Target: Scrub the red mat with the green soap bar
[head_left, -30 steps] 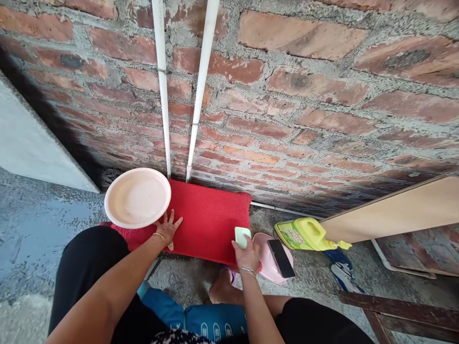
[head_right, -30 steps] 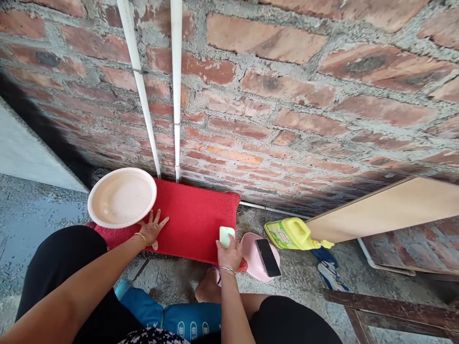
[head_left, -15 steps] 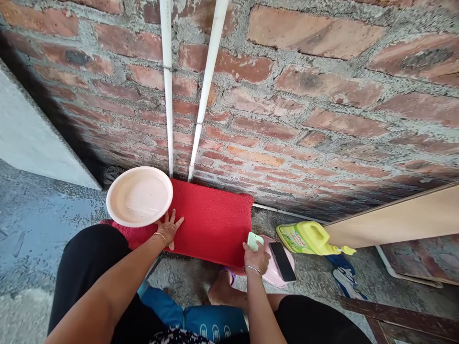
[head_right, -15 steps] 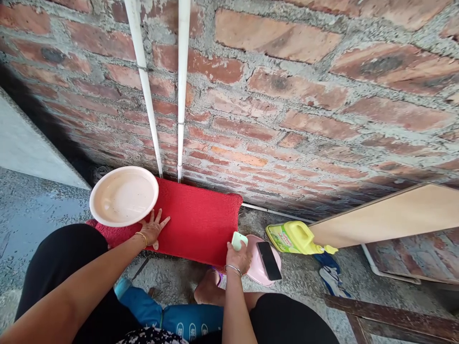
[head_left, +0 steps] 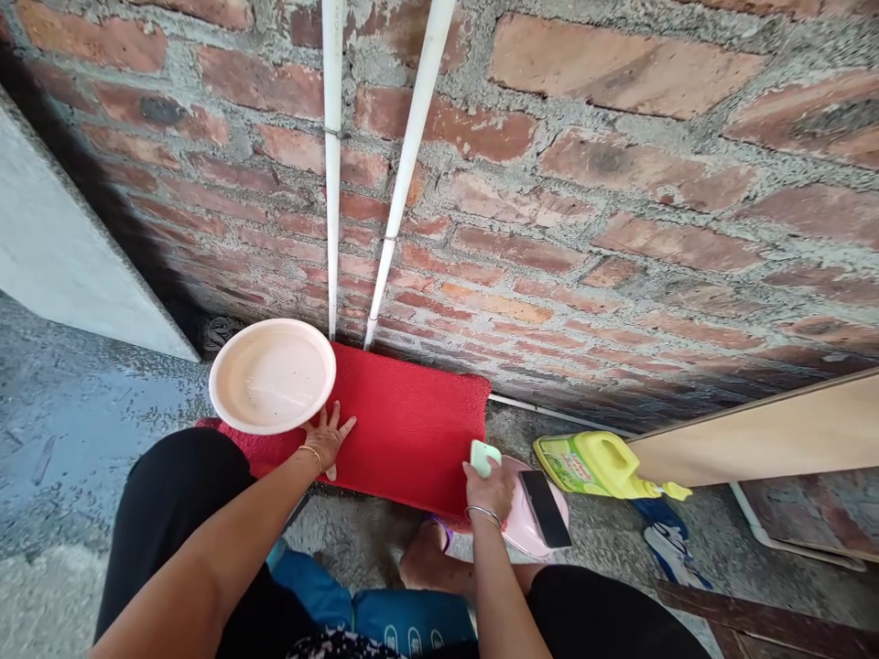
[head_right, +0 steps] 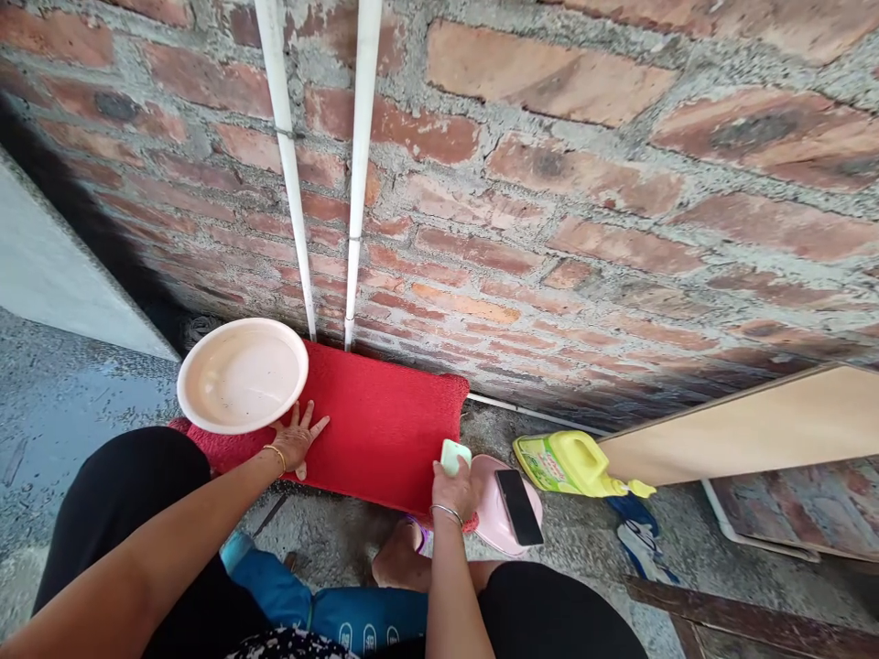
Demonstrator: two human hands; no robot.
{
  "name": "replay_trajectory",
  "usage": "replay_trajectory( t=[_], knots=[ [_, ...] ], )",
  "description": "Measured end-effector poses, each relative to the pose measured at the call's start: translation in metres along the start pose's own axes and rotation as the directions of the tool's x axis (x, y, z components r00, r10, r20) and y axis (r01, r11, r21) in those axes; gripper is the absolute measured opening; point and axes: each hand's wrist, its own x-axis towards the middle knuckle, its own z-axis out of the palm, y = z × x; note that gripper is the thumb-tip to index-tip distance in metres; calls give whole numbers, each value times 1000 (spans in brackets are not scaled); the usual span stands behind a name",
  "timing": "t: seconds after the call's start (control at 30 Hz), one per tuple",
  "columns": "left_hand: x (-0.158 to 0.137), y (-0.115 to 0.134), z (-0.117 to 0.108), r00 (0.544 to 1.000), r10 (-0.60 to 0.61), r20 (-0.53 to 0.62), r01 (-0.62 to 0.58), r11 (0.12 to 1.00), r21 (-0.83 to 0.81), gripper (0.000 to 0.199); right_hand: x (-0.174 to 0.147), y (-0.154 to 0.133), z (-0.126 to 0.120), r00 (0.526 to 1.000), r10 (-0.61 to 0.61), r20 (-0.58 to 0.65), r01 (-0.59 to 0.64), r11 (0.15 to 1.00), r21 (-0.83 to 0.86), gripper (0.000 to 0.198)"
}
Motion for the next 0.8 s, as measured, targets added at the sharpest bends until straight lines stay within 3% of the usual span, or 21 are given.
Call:
replay_trajectory(
  t=[0.07, 0.13, 0.23, 0.33, 0.37, 0.43, 0.53, 0.6, 0.63, 0.73, 0.8],
  knots=[
    [1, 0, 1, 1000, 0, -2, 0, 1000, -2, 147, 2, 5, -1, 999, -12, -48, 12, 1000, 3, 53],
    [1, 0, 1, 1000, -2, 3, 2, 1000, -10, 147, -6, -7, 5, 985, -165, -46, 166, 986, 32, 52],
    [-1, 0, 0, 1000, 4, -9, -4, 1000, -22, 147, -25, -41, 20, 912, -408, 47, 403, 911, 86, 48],
    [-4, 1, -2, 1000, 1, -12, -1, 1000, -6, 147, -36, -61, 28, 851, -502, 153, 492, 865, 103, 46],
    [-5, 1, -2, 1000, 2, -11, -2, 1000, 1, 147, -35, -60, 27, 851, -497, 169, 488, 868, 97, 46],
    [-6, 1, -3, 1000, 3, -8, -3, 1000, 9, 147, -26, -46, 22, 895, -418, 157, 412, 909, 69, 46],
    [-5, 1, -4, 1000, 2, 1, -2, 1000, 14, 146, -5, -15, 9, 989, -132, 65, 132, 991, 14, 52],
    [-4, 1, -3, 1000, -1, 2, 1, 1000, 10, 146, 4, -3, 3, 1000, 18, 11, -18, 1000, -1, 56],
    [-3, 1, -3, 1000, -2, 0, 2, 1000, 3, 146, 5, -3, 3, 1000, 25, -3, -25, 1000, 6, 56],
    [-1, 1, -1, 1000, -6, -3, 6, 1000, -22, 147, -6, -26, 10, 978, -209, 15, 208, 976, 63, 52],
    [0, 1, 0, 1000, -4, -2, 4, 1000, -23, 148, -18, -50, 18, 915, -397, 65, 391, 916, 91, 47]
  ],
)
